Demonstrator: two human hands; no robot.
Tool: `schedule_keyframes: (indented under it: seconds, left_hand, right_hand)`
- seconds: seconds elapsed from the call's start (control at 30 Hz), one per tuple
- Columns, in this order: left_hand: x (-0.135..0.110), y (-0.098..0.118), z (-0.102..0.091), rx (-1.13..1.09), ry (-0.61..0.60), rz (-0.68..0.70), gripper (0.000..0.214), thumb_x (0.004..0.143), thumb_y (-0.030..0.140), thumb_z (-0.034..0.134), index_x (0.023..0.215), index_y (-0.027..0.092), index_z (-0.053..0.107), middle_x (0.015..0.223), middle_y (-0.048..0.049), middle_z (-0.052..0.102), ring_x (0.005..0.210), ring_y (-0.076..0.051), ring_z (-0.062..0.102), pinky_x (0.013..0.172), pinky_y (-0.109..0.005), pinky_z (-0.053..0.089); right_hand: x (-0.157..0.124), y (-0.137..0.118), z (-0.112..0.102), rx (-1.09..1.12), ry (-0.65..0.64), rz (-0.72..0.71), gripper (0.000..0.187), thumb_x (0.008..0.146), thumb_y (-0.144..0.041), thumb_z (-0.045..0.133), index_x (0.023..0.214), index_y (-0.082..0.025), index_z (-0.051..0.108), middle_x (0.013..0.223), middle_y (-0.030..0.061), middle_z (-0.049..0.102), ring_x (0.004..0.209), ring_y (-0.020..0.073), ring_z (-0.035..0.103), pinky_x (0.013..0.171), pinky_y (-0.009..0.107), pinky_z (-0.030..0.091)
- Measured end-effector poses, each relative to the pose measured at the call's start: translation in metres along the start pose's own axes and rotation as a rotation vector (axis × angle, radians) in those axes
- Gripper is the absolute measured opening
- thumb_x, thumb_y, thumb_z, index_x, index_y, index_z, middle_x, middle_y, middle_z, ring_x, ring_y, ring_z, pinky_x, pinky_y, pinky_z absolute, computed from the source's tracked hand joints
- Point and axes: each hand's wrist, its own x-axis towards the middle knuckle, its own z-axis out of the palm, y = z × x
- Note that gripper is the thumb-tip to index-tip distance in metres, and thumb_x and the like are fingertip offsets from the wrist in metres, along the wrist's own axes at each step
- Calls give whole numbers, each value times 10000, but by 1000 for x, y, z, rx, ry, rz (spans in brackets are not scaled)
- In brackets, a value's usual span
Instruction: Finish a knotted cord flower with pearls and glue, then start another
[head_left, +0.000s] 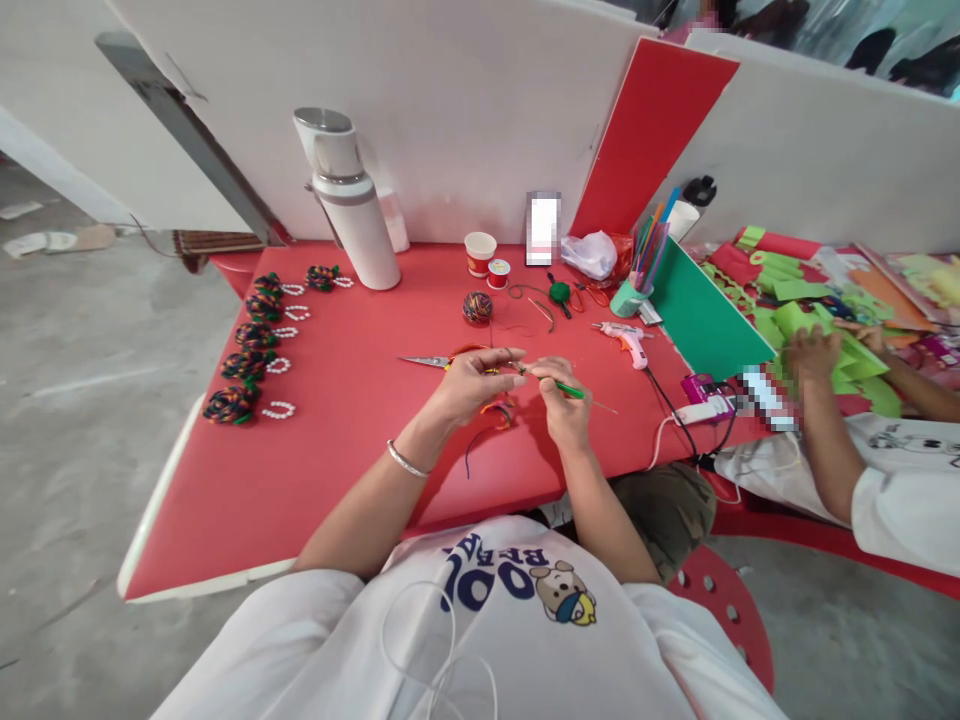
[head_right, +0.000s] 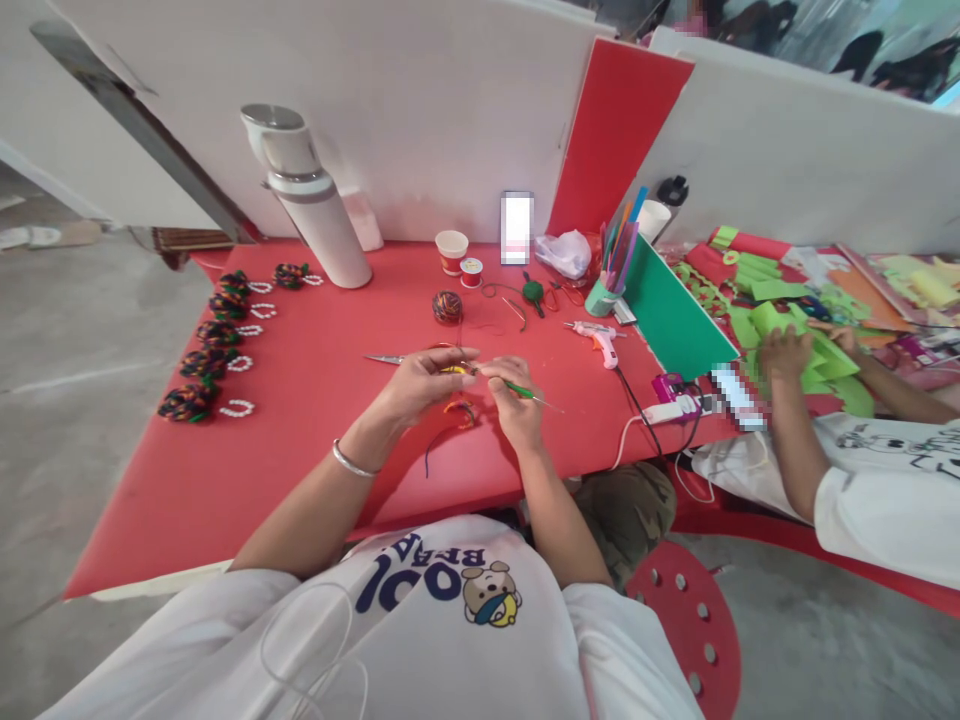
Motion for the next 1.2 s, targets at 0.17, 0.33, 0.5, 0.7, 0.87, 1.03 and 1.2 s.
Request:
schedule_keyframes:
  seconds: [0.17,0.33,0.5,0.7,0.87,1.03,1.2]
  left_hand:
    - [4,0,-2,24,12,96,471,521,273,964,933,115,797,711,-20,703,641,-110,612,627,-242,481]
    - [6,-6,3,-8,37,112,475,531,270,951,947,108,789,683,-19,699,606,-103,601,610,-235,471]
    - [4,-6,6,-126,24,8,497,512,246,951,962,112,789,621,12,664,410,-16,387,431,-191,257]
    - [3,10,-9,-78,-18,-49,463,479,170,928,921,106,808,638,-21,688,431,-27,416,432,-199,209]
    - [4,12,-14,43,11,-12,415,480,145,888,885,93,811,630,-40,694,504,-82,529,465,-207,298]
    - [4,5,-8,67,-31,22,452,528,160,851,971,84,801,632,-24,688,481,-66,495,465,-200,305]
    - [4,-12,7,-6,63,136,556,547,177,856,1087,81,763,651,1,689,593,-101,605,604,-218,463]
  right_hand:
    - [-1,-9,-1,-122,-21,-51,277,1013,-488,587,963,-285,769,995,31,802,1019,227,694,1000,473,532]
    - [-9,-17,5,-418,10,-229,200,1008,-428,616,1041,-327,785,1038,33,795,1081,244,642,973,457,536]
    - [-13,-7,10,-420,108,-315,185,998,-427,638,1108,-379,778,1082,22,779,1112,243,623,989,461,524]
    - [19,-9,-20,-189,-247,-236,290,976,-570,604,1006,-354,795,1048,3,810,1044,233,672,995,489,539]
    - [38,-18,-46,-129,-386,-113,257,971,-532,641,966,-336,807,983,-2,823,1029,240,690,996,499,549]
    - [25,-7,-31,45,-275,9,331,978,-569,609,913,-302,793,905,12,810,981,241,717,956,488,574]
    - [-1,-6,3,-195,-21,-107,279,1004,-499,604,998,-287,786,1010,37,798,1017,225,688,975,456,551]
